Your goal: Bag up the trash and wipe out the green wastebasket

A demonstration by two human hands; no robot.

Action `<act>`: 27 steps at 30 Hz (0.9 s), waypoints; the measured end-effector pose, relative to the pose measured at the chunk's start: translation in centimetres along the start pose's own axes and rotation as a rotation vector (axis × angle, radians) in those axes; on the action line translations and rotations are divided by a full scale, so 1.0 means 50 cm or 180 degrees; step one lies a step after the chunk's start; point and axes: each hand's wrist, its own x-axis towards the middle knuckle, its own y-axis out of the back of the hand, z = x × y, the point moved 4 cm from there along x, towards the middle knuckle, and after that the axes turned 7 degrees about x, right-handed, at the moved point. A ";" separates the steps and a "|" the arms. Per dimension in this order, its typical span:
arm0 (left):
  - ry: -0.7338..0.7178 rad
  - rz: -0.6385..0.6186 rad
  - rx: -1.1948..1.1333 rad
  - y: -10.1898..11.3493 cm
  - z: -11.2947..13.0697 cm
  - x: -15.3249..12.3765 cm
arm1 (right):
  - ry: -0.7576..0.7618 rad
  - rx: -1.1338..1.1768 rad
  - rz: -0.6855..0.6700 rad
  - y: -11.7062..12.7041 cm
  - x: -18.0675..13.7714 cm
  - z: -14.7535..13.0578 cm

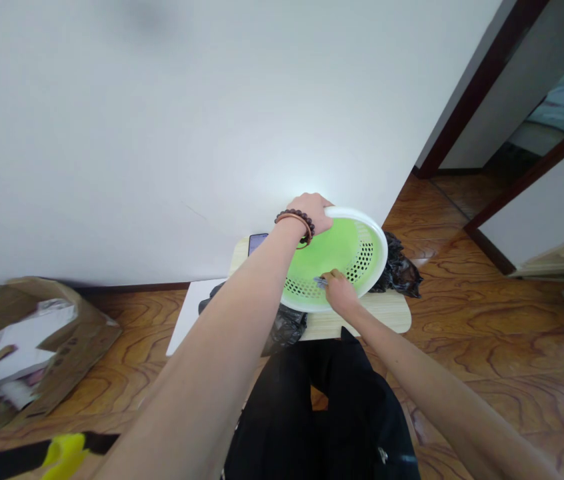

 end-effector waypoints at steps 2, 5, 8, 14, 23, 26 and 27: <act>-0.0034 0.0001 0.0005 -0.001 0.003 0.002 | -0.0027 -0.0350 0.0152 0.016 0.001 0.030; -0.0041 -0.0014 -0.0046 -0.002 0.007 0.002 | -0.0134 -0.0364 0.0120 0.000 -0.011 0.029; -0.0008 0.0013 -0.0109 -0.001 0.006 0.001 | -0.0089 0.0220 -0.0028 -0.044 -0.028 -0.027; 0.0020 -0.0010 -0.0067 -0.002 -0.002 -0.001 | 0.0386 0.0555 -0.0072 -0.065 -0.046 -0.112; -0.0011 -0.0033 -0.0092 -0.004 0.004 0.001 | 0.1017 -0.0926 -0.0523 0.002 -0.035 0.009; -0.0002 -0.0059 -0.0116 -0.005 0.009 0.002 | 0.0651 -0.0858 -0.0436 0.017 -0.018 0.036; 0.0004 -0.0046 -0.0119 -0.005 0.010 0.002 | 0.0496 -0.0832 -0.0370 0.017 -0.013 0.037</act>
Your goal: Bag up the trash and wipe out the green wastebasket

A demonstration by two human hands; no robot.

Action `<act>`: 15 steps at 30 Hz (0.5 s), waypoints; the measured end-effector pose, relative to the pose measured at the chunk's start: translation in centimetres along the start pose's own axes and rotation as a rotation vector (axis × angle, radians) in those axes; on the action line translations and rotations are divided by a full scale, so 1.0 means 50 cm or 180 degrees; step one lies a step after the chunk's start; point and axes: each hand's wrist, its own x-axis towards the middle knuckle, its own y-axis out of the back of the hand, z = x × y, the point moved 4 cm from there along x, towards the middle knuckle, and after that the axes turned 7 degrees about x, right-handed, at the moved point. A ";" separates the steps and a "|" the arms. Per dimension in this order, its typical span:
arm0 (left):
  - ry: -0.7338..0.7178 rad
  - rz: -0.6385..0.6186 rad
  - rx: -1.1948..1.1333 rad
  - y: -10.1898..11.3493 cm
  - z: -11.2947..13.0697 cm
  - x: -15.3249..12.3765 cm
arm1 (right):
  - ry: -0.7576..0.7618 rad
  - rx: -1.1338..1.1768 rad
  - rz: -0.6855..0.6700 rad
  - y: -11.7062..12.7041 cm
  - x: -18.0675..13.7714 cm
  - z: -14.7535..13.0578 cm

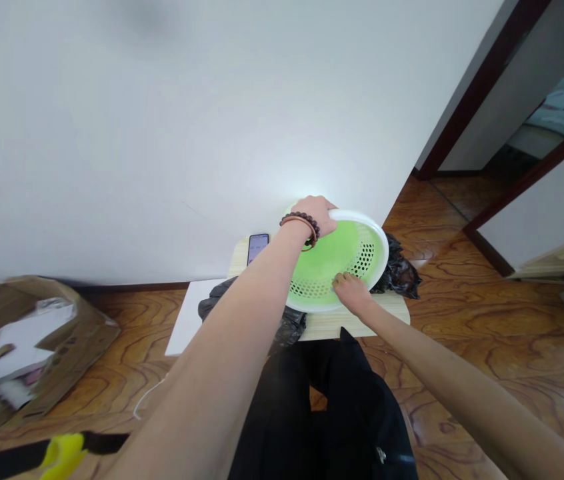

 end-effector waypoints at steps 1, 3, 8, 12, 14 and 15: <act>0.0007 0.0017 0.0001 0.001 0.001 0.000 | -0.0149 0.0019 0.0045 -0.003 0.004 -0.004; 0.0026 0.0033 0.0019 0.001 0.000 -0.001 | -0.0393 0.0071 0.0073 -0.016 0.012 -0.030; 0.0082 -0.0005 0.0076 0.000 -0.008 -0.003 | -0.0409 0.1178 0.0302 -0.043 0.019 -0.151; 0.0023 0.0055 0.0038 0.002 -0.013 -0.004 | 0.0194 0.1121 0.0318 -0.031 0.004 -0.167; 0.0054 0.0058 0.0020 0.004 -0.016 -0.006 | 0.0541 0.0727 0.0120 -0.023 -0.009 -0.130; 0.0063 0.0054 0.0019 0.005 -0.017 -0.007 | 0.0658 0.0524 0.0020 -0.019 -0.016 -0.103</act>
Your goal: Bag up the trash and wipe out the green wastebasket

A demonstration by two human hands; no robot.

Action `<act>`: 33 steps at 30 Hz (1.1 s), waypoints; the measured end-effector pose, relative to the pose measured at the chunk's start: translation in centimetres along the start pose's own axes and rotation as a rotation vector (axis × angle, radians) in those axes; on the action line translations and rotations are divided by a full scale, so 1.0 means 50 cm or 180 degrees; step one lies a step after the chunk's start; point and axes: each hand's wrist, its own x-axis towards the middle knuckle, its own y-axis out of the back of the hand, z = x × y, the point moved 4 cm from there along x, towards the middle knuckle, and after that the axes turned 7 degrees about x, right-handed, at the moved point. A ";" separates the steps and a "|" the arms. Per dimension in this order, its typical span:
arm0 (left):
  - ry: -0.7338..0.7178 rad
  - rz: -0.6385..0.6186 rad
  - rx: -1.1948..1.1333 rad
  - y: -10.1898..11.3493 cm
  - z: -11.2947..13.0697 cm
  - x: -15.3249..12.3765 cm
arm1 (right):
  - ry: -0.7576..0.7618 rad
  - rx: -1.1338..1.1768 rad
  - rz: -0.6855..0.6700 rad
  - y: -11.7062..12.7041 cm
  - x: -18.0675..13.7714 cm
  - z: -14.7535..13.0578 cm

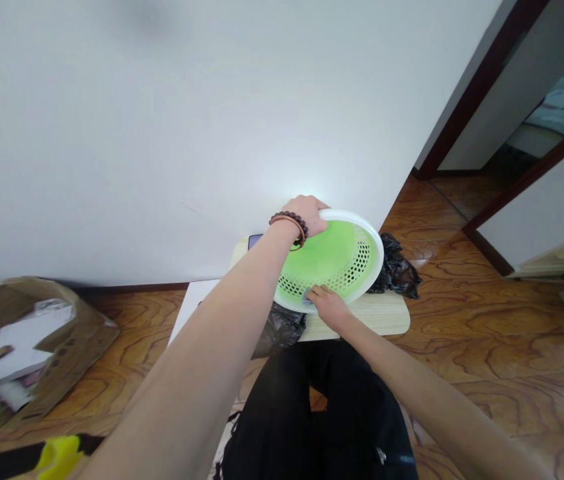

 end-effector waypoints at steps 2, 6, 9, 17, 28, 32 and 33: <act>-0.0010 -0.0019 0.0000 0.002 0.001 -0.002 | 0.0011 -0.0294 -0.0117 0.018 -0.020 0.051; -0.0075 -0.0012 -0.0032 0.001 0.010 -0.002 | -0.0399 -0.0394 0.0035 0.029 -0.023 0.097; -0.0061 -0.0009 -0.0017 -0.003 0.012 0.001 | -0.0803 -0.0345 0.0192 0.001 0.002 0.060; -0.0085 -0.0023 0.0005 -0.007 0.006 0.003 | -0.0426 0.0850 0.0640 -0.042 0.035 -0.032; -0.0024 0.0031 -0.0014 -0.006 0.012 0.003 | -0.0605 0.0043 0.0379 -0.011 -0.008 0.082; 0.0003 0.0020 0.0000 -0.007 0.010 0.003 | -0.0858 0.0952 0.0736 -0.045 0.033 0.010; -0.0001 0.0017 0.0009 -0.008 0.009 0.003 | -0.0797 0.1122 0.0846 -0.050 0.041 -0.008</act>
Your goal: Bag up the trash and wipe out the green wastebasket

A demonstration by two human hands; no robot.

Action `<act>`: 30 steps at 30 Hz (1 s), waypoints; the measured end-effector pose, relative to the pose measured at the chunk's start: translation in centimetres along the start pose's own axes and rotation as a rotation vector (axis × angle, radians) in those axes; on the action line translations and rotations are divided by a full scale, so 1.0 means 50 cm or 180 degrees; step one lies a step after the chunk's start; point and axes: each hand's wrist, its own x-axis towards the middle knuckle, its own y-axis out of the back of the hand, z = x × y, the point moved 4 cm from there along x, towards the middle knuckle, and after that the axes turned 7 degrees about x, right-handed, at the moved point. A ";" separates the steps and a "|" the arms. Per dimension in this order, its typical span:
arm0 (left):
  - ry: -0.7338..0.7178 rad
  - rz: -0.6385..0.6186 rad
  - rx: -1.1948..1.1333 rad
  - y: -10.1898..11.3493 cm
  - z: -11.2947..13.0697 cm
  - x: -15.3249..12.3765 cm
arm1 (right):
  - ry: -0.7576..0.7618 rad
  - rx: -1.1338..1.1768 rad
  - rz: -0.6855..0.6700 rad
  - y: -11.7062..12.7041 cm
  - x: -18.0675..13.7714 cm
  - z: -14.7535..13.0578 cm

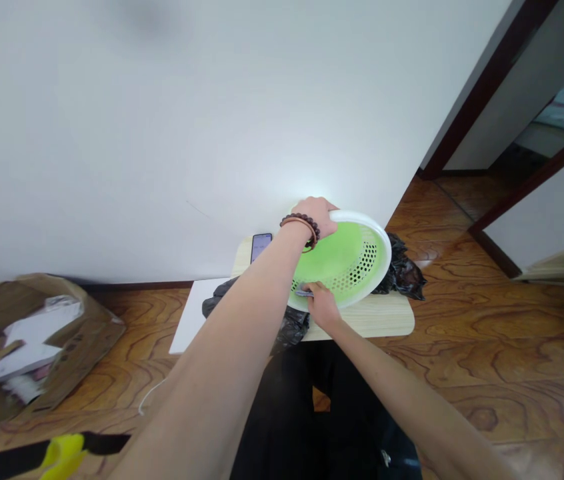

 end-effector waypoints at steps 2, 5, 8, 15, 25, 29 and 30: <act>-0.0025 -0.0004 0.0028 -0.001 -0.001 0.001 | 0.0185 0.0236 0.0105 -0.010 -0.002 -0.021; -0.0072 -0.0038 0.0051 -0.002 -0.004 0.003 | 0.0659 0.0274 -0.0154 0.005 -0.012 -0.019; -0.0063 -0.0050 0.0050 -0.004 -0.004 0.005 | 0.1088 -0.0059 -0.0663 0.044 -0.026 0.021; -0.0112 -0.0022 0.0028 -0.009 0.009 0.010 | 0.0684 -0.1063 -0.0615 0.112 -0.024 0.103; -0.0042 -0.0077 0.0110 -0.007 -0.012 0.002 | 0.0328 0.0237 0.0266 -0.018 -0.032 -0.038; -0.0085 -0.0060 0.0129 -0.005 -0.011 0.001 | 0.0627 -0.0348 -0.0205 0.015 -0.033 0.006; -0.0100 -0.0066 0.0129 -0.005 -0.009 0.002 | 0.0656 -0.0579 -0.0333 0.031 -0.034 0.023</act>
